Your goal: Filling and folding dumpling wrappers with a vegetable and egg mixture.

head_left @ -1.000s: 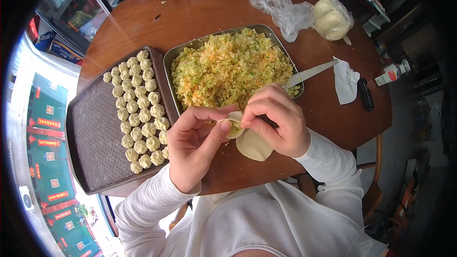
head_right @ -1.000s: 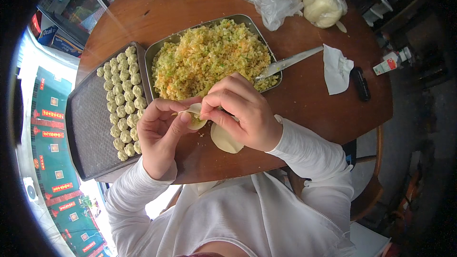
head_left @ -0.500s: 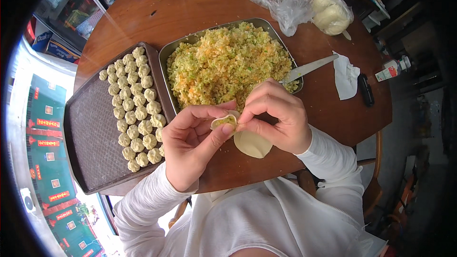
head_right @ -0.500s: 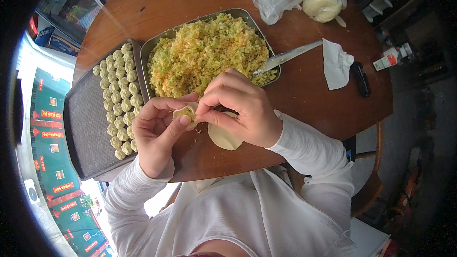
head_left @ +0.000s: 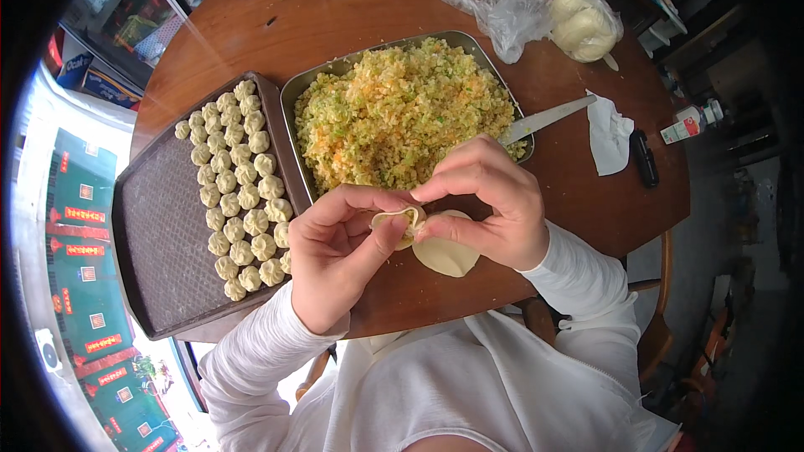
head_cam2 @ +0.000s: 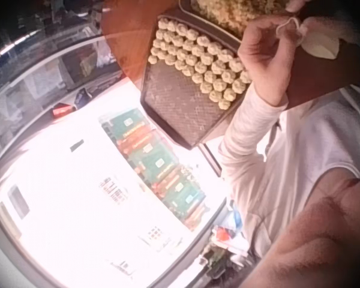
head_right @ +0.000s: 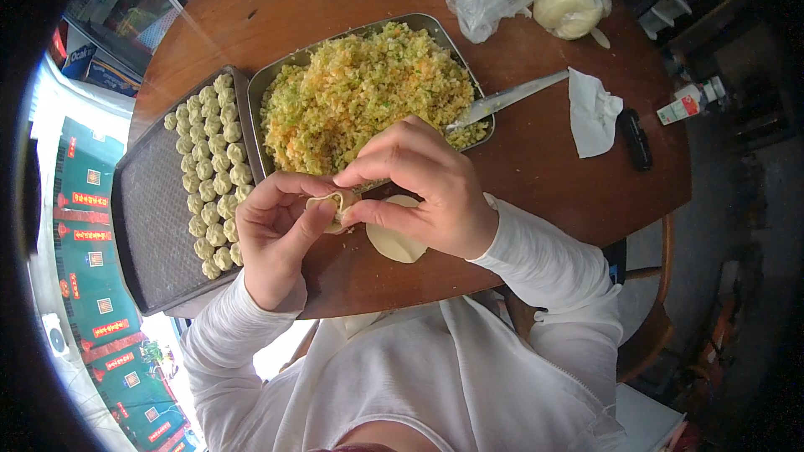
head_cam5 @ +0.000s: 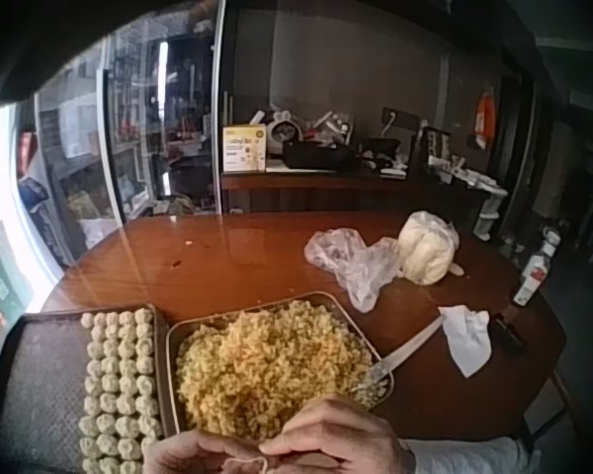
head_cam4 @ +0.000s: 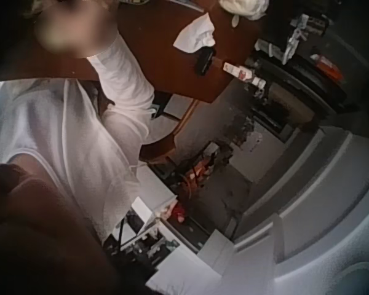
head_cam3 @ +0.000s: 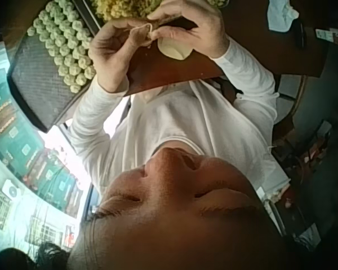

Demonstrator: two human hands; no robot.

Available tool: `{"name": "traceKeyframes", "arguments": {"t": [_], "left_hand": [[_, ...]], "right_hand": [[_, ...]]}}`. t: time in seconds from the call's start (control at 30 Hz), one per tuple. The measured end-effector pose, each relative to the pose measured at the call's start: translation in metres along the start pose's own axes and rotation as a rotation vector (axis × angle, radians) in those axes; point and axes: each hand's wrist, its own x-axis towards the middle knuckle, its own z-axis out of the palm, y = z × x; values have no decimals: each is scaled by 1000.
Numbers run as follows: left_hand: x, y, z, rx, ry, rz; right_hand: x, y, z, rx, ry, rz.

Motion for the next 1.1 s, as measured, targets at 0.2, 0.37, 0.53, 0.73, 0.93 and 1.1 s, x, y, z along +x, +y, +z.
{"name": "traceKeyframes", "arguments": {"t": [0.2, 0.37, 0.53, 0.73, 0.93, 1.1], "left_hand": [[0, 3, 2, -19, 1, -23], [3, -2, 1, -53, -18, 15], [3, 2, 5, -107, 28, 24], [3, -3, 0, -88, -8, 27], [2, -2, 2, -92, 15, 11], [2, -2, 1, -91, 23, 17]], "right_hand": [[0, 1, -1, -2, -50, -45], [-3, 3, 0, -24, -23, -78], [-1, 2, -1, -60, -9, -49], [-3, 1, 3, -78, -13, -45], [-4, 1, -2, 55, -27, 15], [-4, 0, -1, 108, -30, 38]]}}
